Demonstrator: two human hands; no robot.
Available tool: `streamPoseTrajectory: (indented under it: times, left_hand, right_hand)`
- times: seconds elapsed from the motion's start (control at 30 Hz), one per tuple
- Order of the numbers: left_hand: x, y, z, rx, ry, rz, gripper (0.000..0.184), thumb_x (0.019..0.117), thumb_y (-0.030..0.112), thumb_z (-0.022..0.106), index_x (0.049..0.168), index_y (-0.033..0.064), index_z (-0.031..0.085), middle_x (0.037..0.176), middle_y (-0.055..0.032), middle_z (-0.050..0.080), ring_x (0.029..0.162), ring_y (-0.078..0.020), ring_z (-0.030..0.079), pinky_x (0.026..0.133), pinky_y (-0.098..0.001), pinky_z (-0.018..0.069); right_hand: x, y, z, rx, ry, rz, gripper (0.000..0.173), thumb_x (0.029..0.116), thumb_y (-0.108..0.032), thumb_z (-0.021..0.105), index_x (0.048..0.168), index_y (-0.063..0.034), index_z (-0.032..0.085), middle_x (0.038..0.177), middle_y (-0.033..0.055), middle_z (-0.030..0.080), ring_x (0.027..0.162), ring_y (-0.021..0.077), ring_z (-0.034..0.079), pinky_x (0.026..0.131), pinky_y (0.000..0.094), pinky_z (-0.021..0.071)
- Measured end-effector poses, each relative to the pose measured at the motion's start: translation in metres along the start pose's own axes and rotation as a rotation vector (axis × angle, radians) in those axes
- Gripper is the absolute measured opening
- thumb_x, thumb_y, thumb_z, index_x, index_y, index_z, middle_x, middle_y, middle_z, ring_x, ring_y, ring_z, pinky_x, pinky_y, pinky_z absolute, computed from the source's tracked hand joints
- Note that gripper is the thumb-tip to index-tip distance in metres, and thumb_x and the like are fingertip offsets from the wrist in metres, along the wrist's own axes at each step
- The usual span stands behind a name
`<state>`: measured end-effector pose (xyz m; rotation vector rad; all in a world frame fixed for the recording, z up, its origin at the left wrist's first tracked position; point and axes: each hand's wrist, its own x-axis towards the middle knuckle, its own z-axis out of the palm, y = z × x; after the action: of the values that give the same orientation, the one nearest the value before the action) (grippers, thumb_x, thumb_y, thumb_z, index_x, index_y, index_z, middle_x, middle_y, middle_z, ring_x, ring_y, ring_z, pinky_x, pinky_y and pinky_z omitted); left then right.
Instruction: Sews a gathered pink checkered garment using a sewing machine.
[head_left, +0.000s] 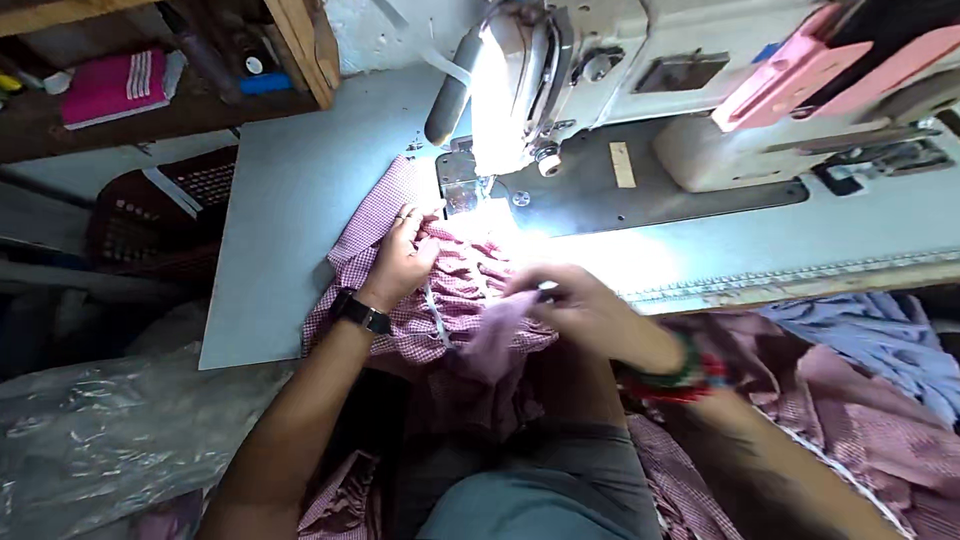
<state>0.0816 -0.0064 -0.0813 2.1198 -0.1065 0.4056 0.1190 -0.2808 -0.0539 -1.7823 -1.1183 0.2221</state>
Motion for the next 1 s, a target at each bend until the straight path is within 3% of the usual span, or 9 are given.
streamPoseTrajectory:
  times: [0.07, 0.17, 0.2, 0.33, 0.47, 0.53, 0.63, 0.73, 1.0]
  left_hand:
    - [0.000, -0.001, 0.004, 0.096, -0.022, 0.024, 0.040, 0.0914, 0.008, 0.062, 0.131, 0.0024, 0.065, 0.138, -0.0137, 0.060, 0.126, -0.0204, 0.058, 0.105, -0.0373, 0.0492]
    - [0.004, 0.001, 0.006, 0.149, -0.067, 0.028, 0.040, 0.0909, 0.012, 0.063, 0.130, 0.0076, 0.068, 0.139, -0.0095, 0.062, 0.135, -0.0210, 0.052, 0.115, -0.0415, 0.0419]
    - [0.008, 0.002, 0.006, 0.142, -0.072, 0.020, 0.038, 0.0910, 0.012, 0.064, 0.128, 0.0082, 0.069, 0.135, -0.0091, 0.064, 0.132, -0.0206, 0.054, 0.113, -0.0413, 0.0432]
    - [0.031, 0.005, 0.000, 0.181, -0.174, 0.026, 0.026, 0.0903, 0.009, 0.059, 0.110, 0.0059, 0.076, 0.112, -0.0099, 0.072, 0.112, -0.0202, 0.064, 0.099, -0.0407, 0.0490]
    - [0.045, 0.002, -0.011, 0.142, -0.325, 0.123, 0.021, 0.0879, 0.005, 0.067, 0.107, 0.0047, 0.076, 0.110, -0.0091, 0.071, 0.109, -0.0162, 0.064, 0.098, -0.0345, 0.0504]
    - [0.043, -0.001, -0.014, 0.055, -0.341, 0.123, 0.025, 0.0859, 0.004, 0.072, 0.111, 0.0037, 0.073, 0.111, -0.0086, 0.070, 0.107, -0.0147, 0.064, 0.096, -0.0317, 0.0509]
    - [0.036, 0.000, -0.006, -0.075, -0.256, 0.090, 0.012, 0.0900, 0.005, 0.074, 0.101, 0.0019, 0.072, 0.093, -0.0053, 0.071, 0.084, -0.0078, 0.067, 0.079, -0.0243, 0.0566]
    - [0.041, 0.003, 0.000, 0.026, -0.247, 0.014, 0.019, 0.1005, 0.015, 0.062, 0.090, 0.0059, 0.074, 0.081, -0.0005, 0.070, 0.073, -0.0043, 0.063, 0.069, -0.0253, 0.0516]
    - [0.057, 0.018, 0.014, 0.473, -0.249, -0.153, 0.033, 0.1036, 0.026, 0.051, 0.084, 0.0066, 0.069, 0.073, -0.0092, 0.062, 0.074, -0.0274, 0.064, 0.067, -0.0509, 0.0493]
  right_hand:
    - [-0.037, 0.009, -0.062, -0.096, 0.126, 0.248, 0.015, 0.0962, -0.017, 0.061, 0.109, -0.0151, 0.069, 0.099, -0.0041, 0.070, 0.088, 0.0054, 0.067, 0.076, 0.0266, 0.0594]
    - [-0.094, 0.027, -0.125, -0.560, 0.272, 0.684, 0.035, 0.0962, -0.009, 0.059, 0.130, -0.0023, 0.065, 0.119, 0.0268, 0.065, 0.099, 0.0441, 0.066, 0.080, 0.0711, 0.0501]
    - [-0.096, 0.021, -0.128, -0.590, 0.327, 0.730, 0.037, 0.0968, -0.011, 0.054, 0.132, -0.0013, 0.063, 0.121, 0.0292, 0.064, 0.098, 0.0455, 0.064, 0.080, 0.0715, 0.0475]
    - [-0.029, -0.012, -0.063, -0.452, 0.293, 0.340, 0.033, 0.1010, -0.018, 0.056, 0.126, 0.0002, 0.066, 0.123, 0.0174, 0.069, 0.105, 0.0244, 0.069, 0.092, 0.0461, 0.0577]
    - [0.044, 0.024, 0.006, -0.503, 0.153, 0.067, 0.032, 0.0957, -0.021, 0.067, 0.126, -0.0106, 0.070, 0.124, 0.0114, 0.069, 0.111, 0.0265, 0.068, 0.090, 0.0492, 0.0575]
    - [0.053, 0.034, 0.010, -0.433, 0.132, 0.087, 0.032, 0.0954, -0.013, 0.066, 0.127, -0.0102, 0.068, 0.112, 0.0121, 0.071, 0.098, 0.0275, 0.069, 0.080, 0.0509, 0.0580]
    - [0.046, 0.035, -0.008, -0.205, 0.104, 0.215, 0.020, 0.1028, -0.016, 0.059, 0.122, -0.0110, 0.064, 0.089, 0.0062, 0.068, 0.071, 0.0144, 0.065, 0.061, 0.0346, 0.0555]
    - [0.043, 0.039, -0.022, -0.046, 0.087, 0.363, 0.011, 0.1043, -0.019, 0.059, 0.102, -0.0102, 0.065, 0.070, 0.0028, 0.057, 0.055, 0.0097, 0.051, 0.049, 0.0255, 0.0436]
    - [0.053, 0.055, -0.014, -0.201, 0.059, 0.175, 0.019, 0.0980, -0.021, 0.066, 0.115, -0.0122, 0.068, 0.092, 0.0011, 0.068, 0.076, 0.0070, 0.063, 0.067, 0.0262, 0.0543]
